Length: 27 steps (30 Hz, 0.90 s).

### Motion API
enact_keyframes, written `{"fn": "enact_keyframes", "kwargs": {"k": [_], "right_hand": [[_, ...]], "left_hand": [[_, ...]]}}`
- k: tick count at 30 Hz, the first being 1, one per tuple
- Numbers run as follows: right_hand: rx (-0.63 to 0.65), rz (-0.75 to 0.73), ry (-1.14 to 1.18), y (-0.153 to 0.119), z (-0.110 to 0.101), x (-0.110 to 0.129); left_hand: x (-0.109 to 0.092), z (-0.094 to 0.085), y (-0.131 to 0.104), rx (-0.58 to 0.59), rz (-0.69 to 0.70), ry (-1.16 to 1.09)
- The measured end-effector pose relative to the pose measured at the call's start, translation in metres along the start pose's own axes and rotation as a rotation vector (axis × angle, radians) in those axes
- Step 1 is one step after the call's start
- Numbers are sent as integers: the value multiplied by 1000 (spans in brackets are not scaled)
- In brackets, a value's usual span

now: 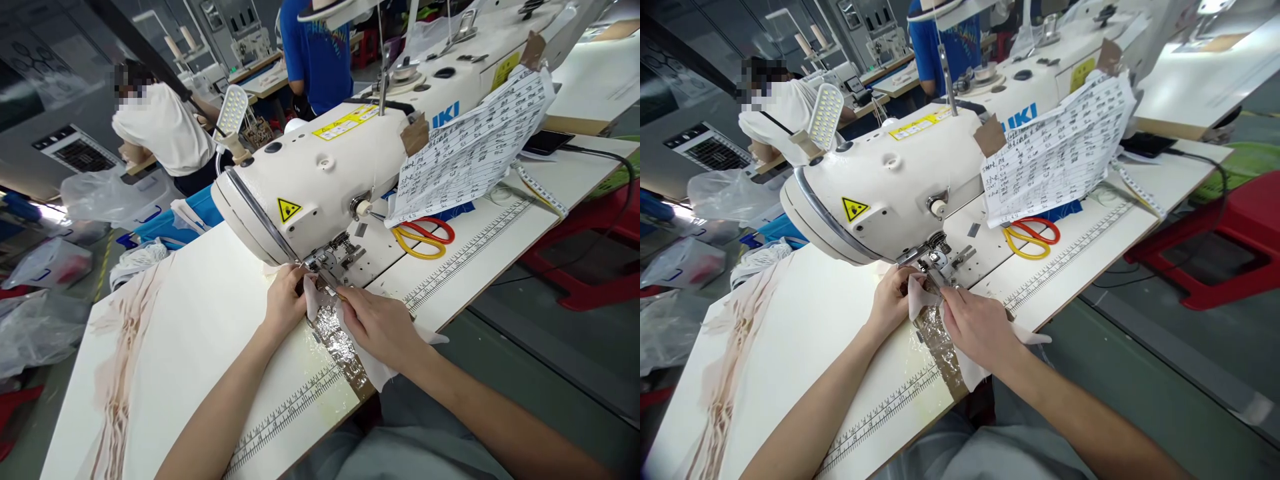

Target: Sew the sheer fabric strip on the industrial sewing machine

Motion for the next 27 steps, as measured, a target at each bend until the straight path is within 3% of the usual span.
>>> {"fn": "enact_keyframes", "kwargs": {"k": [5,14,20,23,27], "right_hand": [[-14,-38,2,-1,-1,2],[-69,-18,34,-3,-3,-1],[-38,0,15,-1,0,-2],[-17,10,-9,-1,2,-2],[22,27,-32,0,2,-3]], "left_hand": [[5,3,2,26,-21,109],[8,-1,4,9,-29,-65],[5,-1,4,-13,-32,-19],[5,-1,3,-30,22,43],[-6,-2,-1,-92,211,189]]}}
Point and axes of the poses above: each hand's wrist, its own y-axis towards the middle knuckle, its own z-axis out of the palm, x = y × z, the point moved 6 cm from there along y, towards the middle knuckle, and after that the axes turned 2 degrees about -y, right-handed, at the moved point
